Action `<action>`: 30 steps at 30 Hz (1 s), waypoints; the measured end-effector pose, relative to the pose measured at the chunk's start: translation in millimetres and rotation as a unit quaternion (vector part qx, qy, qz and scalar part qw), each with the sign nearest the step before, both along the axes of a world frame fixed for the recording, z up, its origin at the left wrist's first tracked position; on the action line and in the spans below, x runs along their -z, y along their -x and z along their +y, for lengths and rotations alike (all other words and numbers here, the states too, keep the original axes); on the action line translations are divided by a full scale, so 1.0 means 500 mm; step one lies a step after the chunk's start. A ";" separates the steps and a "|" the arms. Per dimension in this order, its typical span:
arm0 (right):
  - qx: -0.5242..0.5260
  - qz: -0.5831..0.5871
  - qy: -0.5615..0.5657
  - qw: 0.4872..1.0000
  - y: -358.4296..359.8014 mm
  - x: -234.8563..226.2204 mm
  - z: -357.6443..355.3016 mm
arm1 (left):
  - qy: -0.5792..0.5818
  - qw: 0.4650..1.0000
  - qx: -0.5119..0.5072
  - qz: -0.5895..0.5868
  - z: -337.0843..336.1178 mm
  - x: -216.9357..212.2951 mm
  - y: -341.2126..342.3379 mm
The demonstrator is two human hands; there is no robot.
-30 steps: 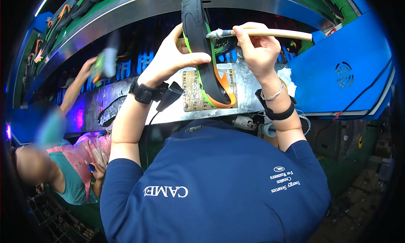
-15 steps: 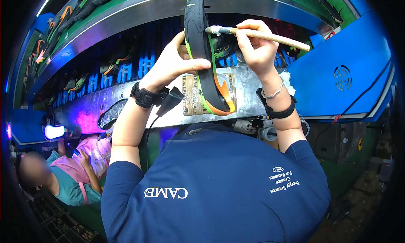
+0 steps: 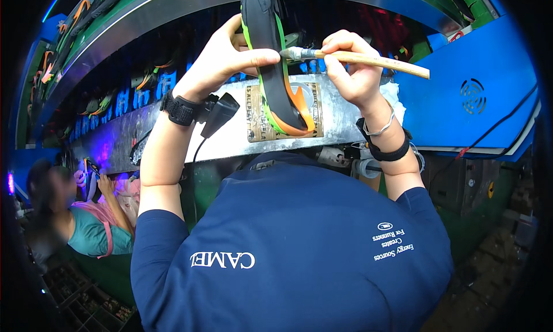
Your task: The recorder applies a substance to the edges of shoe soles using a brush and places the shoes on a conveyor belt.
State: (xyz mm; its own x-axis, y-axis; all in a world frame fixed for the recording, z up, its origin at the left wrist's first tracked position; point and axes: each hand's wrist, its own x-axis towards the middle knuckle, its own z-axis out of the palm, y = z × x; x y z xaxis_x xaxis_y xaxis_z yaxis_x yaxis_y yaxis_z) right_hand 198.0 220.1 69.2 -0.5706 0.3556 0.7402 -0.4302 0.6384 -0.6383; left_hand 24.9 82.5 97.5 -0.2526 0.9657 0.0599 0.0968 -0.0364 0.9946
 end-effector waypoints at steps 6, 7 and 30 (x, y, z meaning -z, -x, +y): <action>-0.022 -0.022 -0.003 1.000 -0.022 0.016 -0.020 | 0.000 1.000 0.001 0.028 0.004 -0.004 0.005; -0.023 -0.035 -0.001 0.999 -0.026 0.018 -0.022 | 0.008 1.000 0.000 0.025 0.006 -0.006 0.005; 0.096 0.212 0.376 0.897 -0.274 0.034 0.108 | -0.037 0.947 0.209 -0.241 0.215 -0.095 -0.036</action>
